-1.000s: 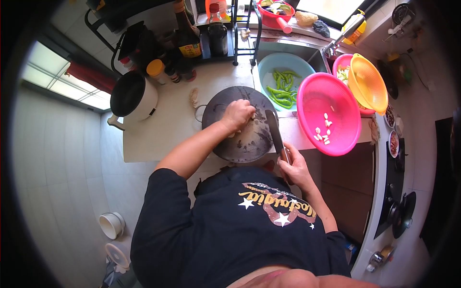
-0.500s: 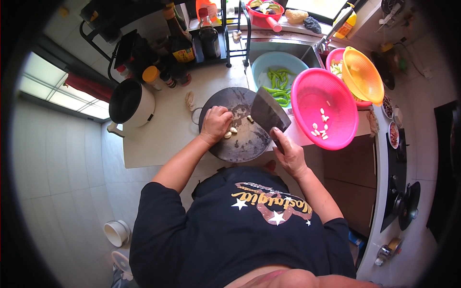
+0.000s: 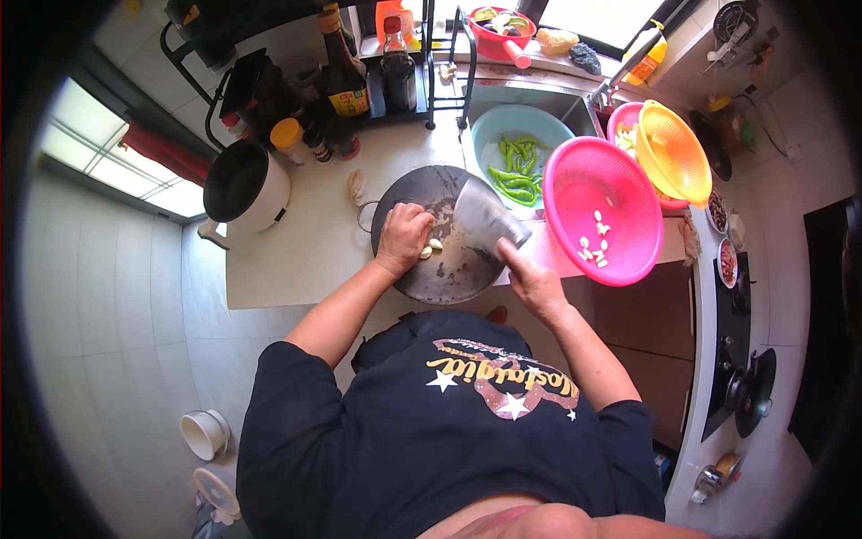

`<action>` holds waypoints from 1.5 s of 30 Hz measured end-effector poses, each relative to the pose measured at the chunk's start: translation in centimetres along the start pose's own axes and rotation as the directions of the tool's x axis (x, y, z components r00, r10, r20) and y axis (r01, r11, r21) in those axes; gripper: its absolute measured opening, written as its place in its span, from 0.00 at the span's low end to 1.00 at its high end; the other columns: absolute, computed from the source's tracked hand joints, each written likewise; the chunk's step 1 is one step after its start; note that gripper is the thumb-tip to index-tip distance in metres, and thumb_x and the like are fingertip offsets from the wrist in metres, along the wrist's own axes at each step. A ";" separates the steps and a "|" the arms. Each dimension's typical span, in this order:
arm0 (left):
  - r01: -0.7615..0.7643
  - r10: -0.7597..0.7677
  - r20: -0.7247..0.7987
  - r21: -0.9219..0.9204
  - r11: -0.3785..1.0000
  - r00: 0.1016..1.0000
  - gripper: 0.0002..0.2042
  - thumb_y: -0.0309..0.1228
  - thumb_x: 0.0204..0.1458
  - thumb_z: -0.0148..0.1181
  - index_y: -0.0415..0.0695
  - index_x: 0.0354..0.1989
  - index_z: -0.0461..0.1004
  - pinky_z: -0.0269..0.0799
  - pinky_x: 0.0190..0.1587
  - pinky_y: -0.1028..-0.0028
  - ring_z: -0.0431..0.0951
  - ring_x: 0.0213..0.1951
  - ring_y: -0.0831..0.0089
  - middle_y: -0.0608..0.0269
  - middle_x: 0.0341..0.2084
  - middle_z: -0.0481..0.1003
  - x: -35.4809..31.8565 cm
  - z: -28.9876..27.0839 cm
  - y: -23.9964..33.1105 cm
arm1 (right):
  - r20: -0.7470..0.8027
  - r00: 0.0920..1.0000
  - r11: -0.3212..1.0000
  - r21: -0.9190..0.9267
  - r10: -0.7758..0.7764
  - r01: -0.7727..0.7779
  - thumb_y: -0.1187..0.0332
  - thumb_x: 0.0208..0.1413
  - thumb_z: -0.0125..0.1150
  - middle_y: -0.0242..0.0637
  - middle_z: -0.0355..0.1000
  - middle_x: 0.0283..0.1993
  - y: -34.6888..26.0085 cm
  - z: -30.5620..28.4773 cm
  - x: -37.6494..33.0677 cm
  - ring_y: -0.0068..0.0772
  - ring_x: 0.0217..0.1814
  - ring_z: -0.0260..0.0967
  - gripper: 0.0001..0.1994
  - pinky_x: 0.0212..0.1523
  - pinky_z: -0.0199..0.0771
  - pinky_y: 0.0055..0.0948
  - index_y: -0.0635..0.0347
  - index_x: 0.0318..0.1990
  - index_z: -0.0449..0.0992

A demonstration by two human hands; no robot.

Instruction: The person smashes and peels cloves of garlic with a cleaver, places the garlic in a bowl, then rinses green peppers in a sink before slicing them with the cleaver.

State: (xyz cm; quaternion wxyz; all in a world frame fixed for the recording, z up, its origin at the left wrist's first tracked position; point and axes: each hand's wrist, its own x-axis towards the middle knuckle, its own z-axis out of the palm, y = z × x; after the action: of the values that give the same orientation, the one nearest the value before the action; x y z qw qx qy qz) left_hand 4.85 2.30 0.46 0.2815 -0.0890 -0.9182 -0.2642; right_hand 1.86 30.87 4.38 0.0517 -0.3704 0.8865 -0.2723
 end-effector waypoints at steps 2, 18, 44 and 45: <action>0.037 -0.036 0.019 -0.034 0.999 0.999 0.03 0.24 0.44 0.59 0.43 0.28 0.73 0.65 0.41 0.67 0.69 0.36 0.60 0.61 0.30 0.71 0.5 0.1 0.3 | 0.141 0.989 0.985 -0.168 0.053 -0.029 0.76 0.51 0.53 0.47 0.73 0.44 0.7 0.8 -0.5 0.48 0.43 0.72 0.27 0.39 0.74 0.38 0.45 0.61 0.63; -0.090 0.099 0.144 -0.070 0.993 0.985 0.12 0.31 0.43 0.62 0.50 0.37 0.73 0.64 0.43 0.67 0.70 0.38 0.64 0.66 0.30 0.71 5.0 5.6 2.0 | 0.187 0.886 0.425 0.823 0.423 -0.377 0.77 0.50 0.56 0.37 0.62 0.60 -0.6 0.0 -3.0 0.26 0.60 0.58 0.29 0.60 0.55 0.25 0.60 0.63 0.59; 0.010 0.001 0.149 -0.072 0.997 0.989 0.02 0.28 0.46 0.59 0.45 0.28 0.74 0.68 0.39 0.67 0.70 0.35 0.60 0.62 0.27 0.71 3.0 1.0 0.6 | 0.376 0.897 0.294 0.852 0.232 -0.433 0.77 0.52 0.50 0.25 0.55 0.17 -1.4 -2.8 0.2 0.16 0.12 0.51 0.31 0.12 0.52 0.18 0.54 0.66 0.53; -0.017 0.036 0.152 -0.125 0.992 0.988 0.02 0.28 0.45 0.59 0.45 0.28 0.73 0.68 0.39 0.66 0.71 0.34 0.60 0.62 0.27 0.71 3.5 2.1 0.7 | 0.367 0.896 0.286 0.857 0.248 -0.430 0.77 0.52 0.50 0.25 0.55 0.17 -1.5 -2.9 0.1 0.17 0.12 0.52 0.31 0.12 0.52 0.18 0.54 0.66 0.53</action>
State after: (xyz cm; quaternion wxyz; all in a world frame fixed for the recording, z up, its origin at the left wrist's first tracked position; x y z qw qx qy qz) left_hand 1.14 4.08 1.28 0.2070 -0.1385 -0.9178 -0.3091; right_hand 1.84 31.27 7.64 0.3781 -0.1003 0.6295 -0.6713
